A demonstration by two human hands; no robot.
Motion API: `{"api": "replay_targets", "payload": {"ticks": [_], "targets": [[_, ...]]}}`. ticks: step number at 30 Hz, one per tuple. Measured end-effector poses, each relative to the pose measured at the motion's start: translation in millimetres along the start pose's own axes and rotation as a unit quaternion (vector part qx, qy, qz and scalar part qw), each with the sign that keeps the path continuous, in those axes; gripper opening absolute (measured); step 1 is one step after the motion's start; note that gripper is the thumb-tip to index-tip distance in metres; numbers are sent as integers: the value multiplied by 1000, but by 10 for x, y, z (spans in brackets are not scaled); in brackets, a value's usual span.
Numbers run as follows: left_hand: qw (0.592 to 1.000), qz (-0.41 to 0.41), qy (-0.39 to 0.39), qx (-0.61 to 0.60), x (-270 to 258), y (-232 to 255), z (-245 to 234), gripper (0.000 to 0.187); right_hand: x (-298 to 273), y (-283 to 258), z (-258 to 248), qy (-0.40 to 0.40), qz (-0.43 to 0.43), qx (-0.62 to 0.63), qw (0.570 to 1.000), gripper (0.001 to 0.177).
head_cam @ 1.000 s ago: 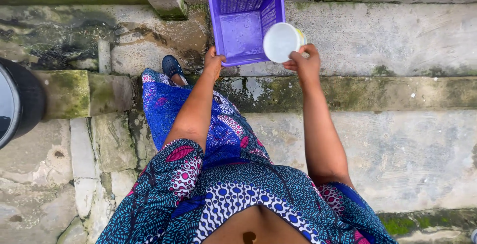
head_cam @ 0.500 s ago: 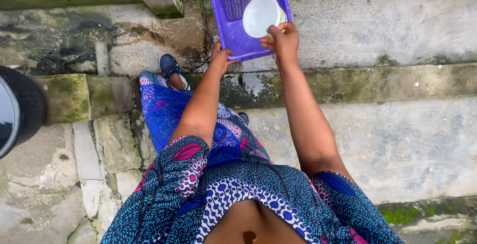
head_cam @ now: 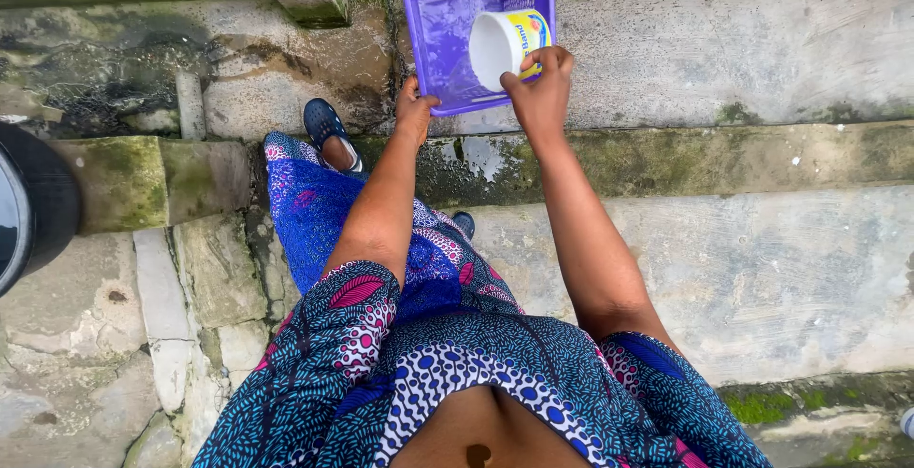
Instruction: Cleaning a purple plastic basket by pouring water over it using a small cup.
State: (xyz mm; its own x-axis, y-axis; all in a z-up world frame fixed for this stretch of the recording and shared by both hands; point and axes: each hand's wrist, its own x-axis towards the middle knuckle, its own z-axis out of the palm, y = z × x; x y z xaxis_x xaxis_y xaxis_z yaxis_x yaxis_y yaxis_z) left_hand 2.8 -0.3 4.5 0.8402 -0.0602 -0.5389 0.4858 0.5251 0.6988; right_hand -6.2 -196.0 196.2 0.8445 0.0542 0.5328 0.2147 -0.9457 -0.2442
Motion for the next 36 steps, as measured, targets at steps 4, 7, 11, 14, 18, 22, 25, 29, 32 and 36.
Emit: {"api": "replay_targets", "payload": {"ticks": [4, 7, 11, 14, 18, 22, 25, 29, 32, 36], "targets": [[999, 37, -3, 34, 22, -16, -9, 43, 172, -62, -67, -108, 344, 342, 868, 28], [997, 63, -6, 37, 36, -37, -42, 42, 211, 128, -50, -91, 494, 521, 690, 26], [994, 81, 8, 71, 10, -35, -95, 40, 268, 301, -142, -49, 497, 527, 688, 27], [993, 89, 16, 77, 9, -87, -134, 36, 283, 371, -225, -38, 472, 454, 755, 26], [985, 119, 45, 113, 6, -124, -123, 30, 171, 514, -178, -39, 421, 351, 835, 28], [976, 147, 73, 146, -10, -131, -41, 29, -4, 561, 112, -53, 387, 294, 872, 30], [979, 122, 83, 139, -51, -135, 21, 27, -104, 402, 260, -66, 247, 157, 954, 36], [990, 73, 87, 81, -53, -234, 47, 25, 115, -95, 111, -94, 285, 196, 933, 34], [994, 45, 89, 43, -119, -172, 97, 25, 87, 40, 303, -23, 243, 243, 939, 33], [995, -8, 93, 20, -231, 0, 188, 23, 254, 337, 375, 34, 455, 448, 769, 28]]}}
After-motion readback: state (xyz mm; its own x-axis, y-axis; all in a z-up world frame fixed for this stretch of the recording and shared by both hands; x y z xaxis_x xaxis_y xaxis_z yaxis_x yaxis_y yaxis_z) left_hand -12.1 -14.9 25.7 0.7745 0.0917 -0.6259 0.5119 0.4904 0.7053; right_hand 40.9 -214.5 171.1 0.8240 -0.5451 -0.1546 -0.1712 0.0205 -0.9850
